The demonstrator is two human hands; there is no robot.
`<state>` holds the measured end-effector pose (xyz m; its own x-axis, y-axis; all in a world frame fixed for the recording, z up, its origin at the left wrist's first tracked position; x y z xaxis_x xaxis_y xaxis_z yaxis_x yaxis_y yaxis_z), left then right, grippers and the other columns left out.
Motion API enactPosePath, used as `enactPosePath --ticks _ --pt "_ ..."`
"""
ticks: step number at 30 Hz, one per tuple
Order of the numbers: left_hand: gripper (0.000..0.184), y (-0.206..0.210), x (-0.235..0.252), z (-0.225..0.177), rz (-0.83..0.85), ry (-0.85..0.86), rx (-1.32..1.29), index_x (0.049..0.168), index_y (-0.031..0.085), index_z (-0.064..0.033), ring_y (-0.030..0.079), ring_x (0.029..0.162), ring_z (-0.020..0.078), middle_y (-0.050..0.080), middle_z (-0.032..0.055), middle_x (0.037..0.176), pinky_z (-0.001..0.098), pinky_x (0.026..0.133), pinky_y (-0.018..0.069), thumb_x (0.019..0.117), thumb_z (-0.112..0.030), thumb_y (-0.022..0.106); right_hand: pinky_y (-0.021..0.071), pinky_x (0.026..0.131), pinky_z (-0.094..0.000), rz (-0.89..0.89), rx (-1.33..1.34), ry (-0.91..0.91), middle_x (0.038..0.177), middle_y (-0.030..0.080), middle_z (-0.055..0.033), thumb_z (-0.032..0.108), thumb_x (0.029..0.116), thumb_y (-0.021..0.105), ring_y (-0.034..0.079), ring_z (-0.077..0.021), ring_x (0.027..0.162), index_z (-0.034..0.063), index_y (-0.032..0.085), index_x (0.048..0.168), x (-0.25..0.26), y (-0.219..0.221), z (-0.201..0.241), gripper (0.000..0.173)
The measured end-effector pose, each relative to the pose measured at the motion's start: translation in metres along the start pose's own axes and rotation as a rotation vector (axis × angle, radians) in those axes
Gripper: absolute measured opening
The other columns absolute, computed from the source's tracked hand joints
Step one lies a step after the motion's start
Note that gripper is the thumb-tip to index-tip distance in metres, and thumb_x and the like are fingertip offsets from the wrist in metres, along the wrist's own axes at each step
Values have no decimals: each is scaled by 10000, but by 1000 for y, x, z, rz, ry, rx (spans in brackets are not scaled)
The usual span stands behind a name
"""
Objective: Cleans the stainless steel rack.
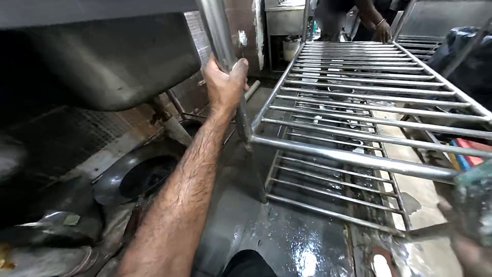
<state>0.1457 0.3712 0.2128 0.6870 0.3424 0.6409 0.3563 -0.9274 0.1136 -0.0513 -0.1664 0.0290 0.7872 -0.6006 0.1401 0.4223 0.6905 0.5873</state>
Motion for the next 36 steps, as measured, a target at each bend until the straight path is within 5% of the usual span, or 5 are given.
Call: enactPosePath --ticks 4,9,14,30,36 --pt "290 0 -1 0 -9 38 14 1125 504 -40 620 508 112 615 -21 712 282 486 593 920 -125 691 648 590 -365 46 -159 269 933 733 4 290 1057 474 734 -154 736 177 501 1262 -59 20 -69 236" --pt "265 -1 -1 1 -43 77 11 1093 511 -40 615 485 121 619 -17 696 298 462 592 918 -113 695 632 555 -437 154 -241 645 925 706 -141 79 868 626 715 -250 682 21 506 1315 -119 40 -195 467" --pt "307 -1 0 2 -50 100 -27 1148 515 5 611 509 122 613 5 730 299 469 587 913 -88 691 629 708 -395 370 -569 619 1041 717 -141 74 802 739 718 -220 845 -4 598 1279 -152 65 -259 503" --pt "591 1 -8 11 73 108 3 1386 459 22 663 677 146 675 93 943 348 625 611 956 -284 725 606 702 -352 395 -858 787 910 713 -103 -19 903 649 693 -154 749 -38 608 1205 -164 -18 -289 305" --pt "462 -30 -119 109 132 -89 35 1335 585 -17 674 911 120 694 86 1061 346 834 589 1051 -371 498 611 722 -368 404 -859 809 946 728 -118 7 913 671 704 -166 778 -46 609 1210 -178 -32 -296 308"
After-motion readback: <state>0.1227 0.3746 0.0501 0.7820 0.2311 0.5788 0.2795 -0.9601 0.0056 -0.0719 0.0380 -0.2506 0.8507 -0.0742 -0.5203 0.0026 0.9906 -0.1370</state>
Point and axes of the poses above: each hand's wrist, its own x-axis towards the middle knuckle, its own y-axis out of the palm, z = x × y, the point moved 10 cm from there along x, towards the middle knuckle
